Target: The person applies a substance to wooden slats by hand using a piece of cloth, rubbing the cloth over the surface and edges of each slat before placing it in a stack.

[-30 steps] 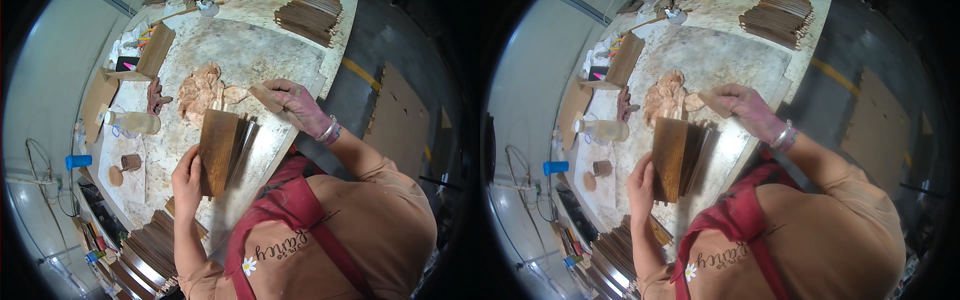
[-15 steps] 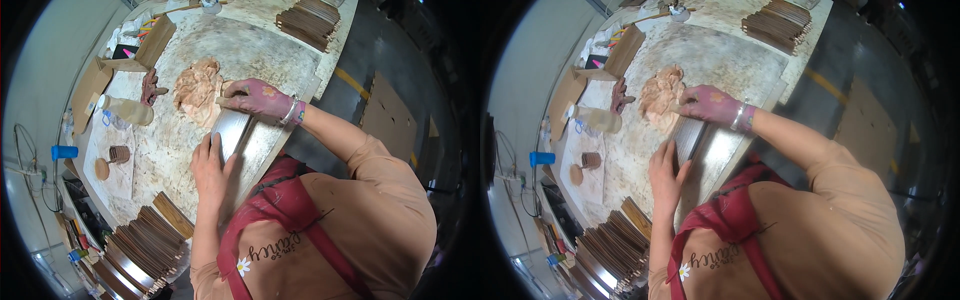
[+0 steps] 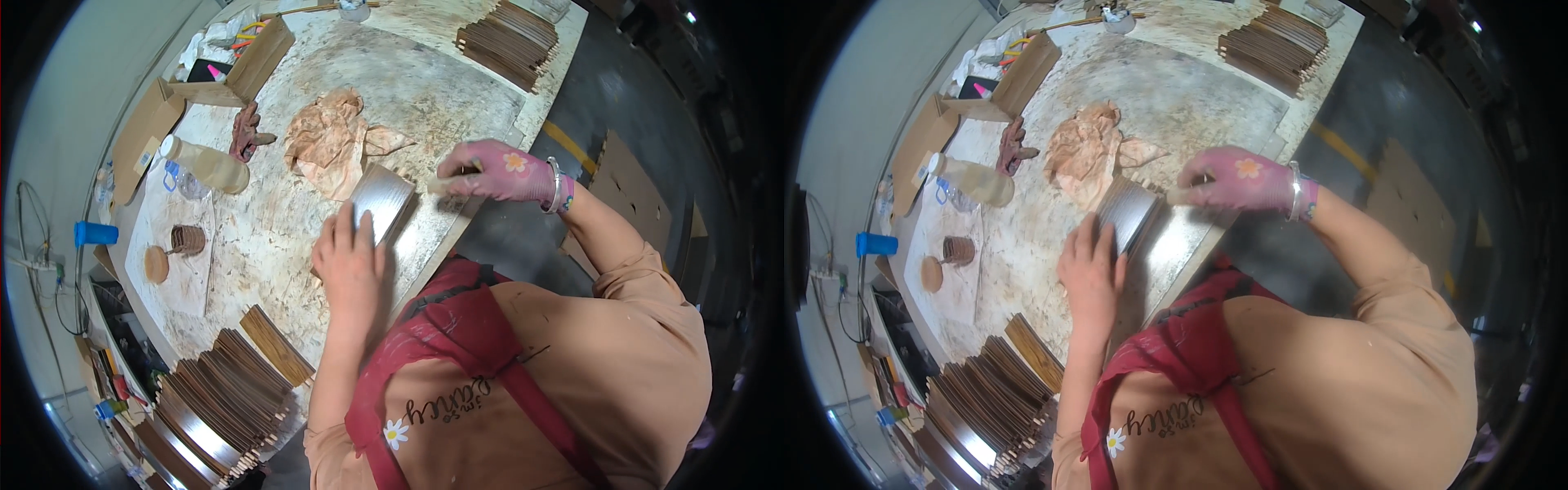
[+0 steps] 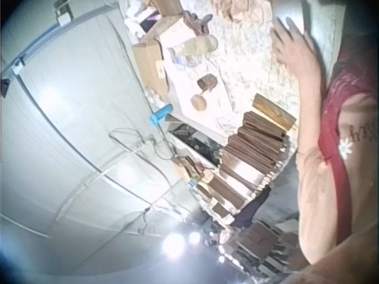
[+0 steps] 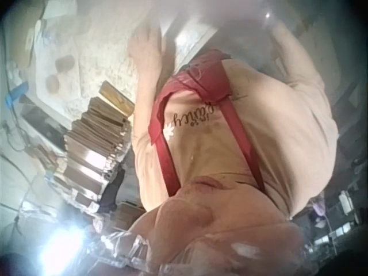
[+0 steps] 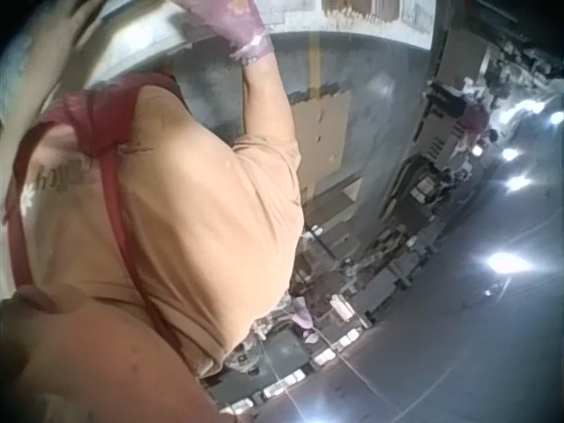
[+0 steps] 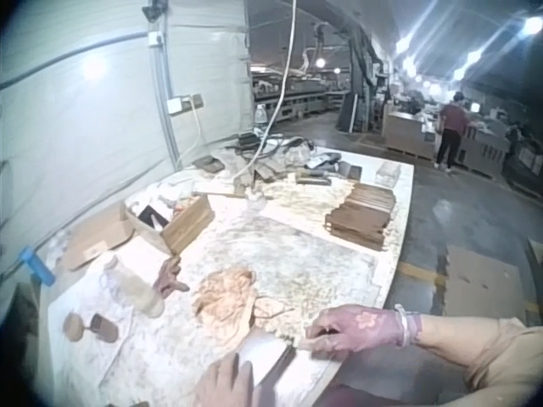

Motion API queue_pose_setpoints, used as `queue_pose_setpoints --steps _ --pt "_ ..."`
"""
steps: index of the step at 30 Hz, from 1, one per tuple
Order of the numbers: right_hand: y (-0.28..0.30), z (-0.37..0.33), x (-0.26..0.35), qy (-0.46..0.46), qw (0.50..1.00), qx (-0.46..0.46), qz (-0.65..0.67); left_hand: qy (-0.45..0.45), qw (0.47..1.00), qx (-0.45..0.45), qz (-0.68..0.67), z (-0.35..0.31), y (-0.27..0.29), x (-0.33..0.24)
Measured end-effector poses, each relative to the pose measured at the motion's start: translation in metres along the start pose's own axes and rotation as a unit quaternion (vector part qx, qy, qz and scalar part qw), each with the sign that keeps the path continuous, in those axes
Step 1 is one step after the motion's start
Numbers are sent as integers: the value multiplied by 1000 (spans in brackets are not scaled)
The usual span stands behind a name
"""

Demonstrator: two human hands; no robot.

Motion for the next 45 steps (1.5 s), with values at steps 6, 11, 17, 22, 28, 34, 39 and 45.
queue_pose_setpoints --steps 6,11,17,22,28,34,39,45 --pt "-14 49 55 144 989 -38 -24 -63 997 -48 9 -18 -30 -15" --pt "-85 101 114 276 957 19 -89 -43 996 -72 35 -29 -42 -9" --pt "-133 118 144 325 895 100 -288 12 998 -50 33 -35 -49 -6" --pt "-32 115 80 268 885 51 -377 7 994 -106 37 -30 -45 -15" --pt "-35 99 113 438 845 -19 -306 22 992 -123 28 -29 -45 -16" --pt "-128 69 157 585 739 148 -299 99 988 -118 21 -35 -54 -9" --pt "-131 101 151 599 715 85 -350 52 994 -92 15 -37 -53 -13" --pt "-77 124 115 570 775 -136 -236 61 996 -61 5 -26 -40 -21"
Point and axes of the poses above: each hand's wrist, its own z-axis towards the middle knuckle, its own y-axis out of the back of the hand, x = y × z, the point moved 5 cm from there along z, towards the middle knuckle, and after that the axes turned 9 degrees about -z, right-handed, at the moved point
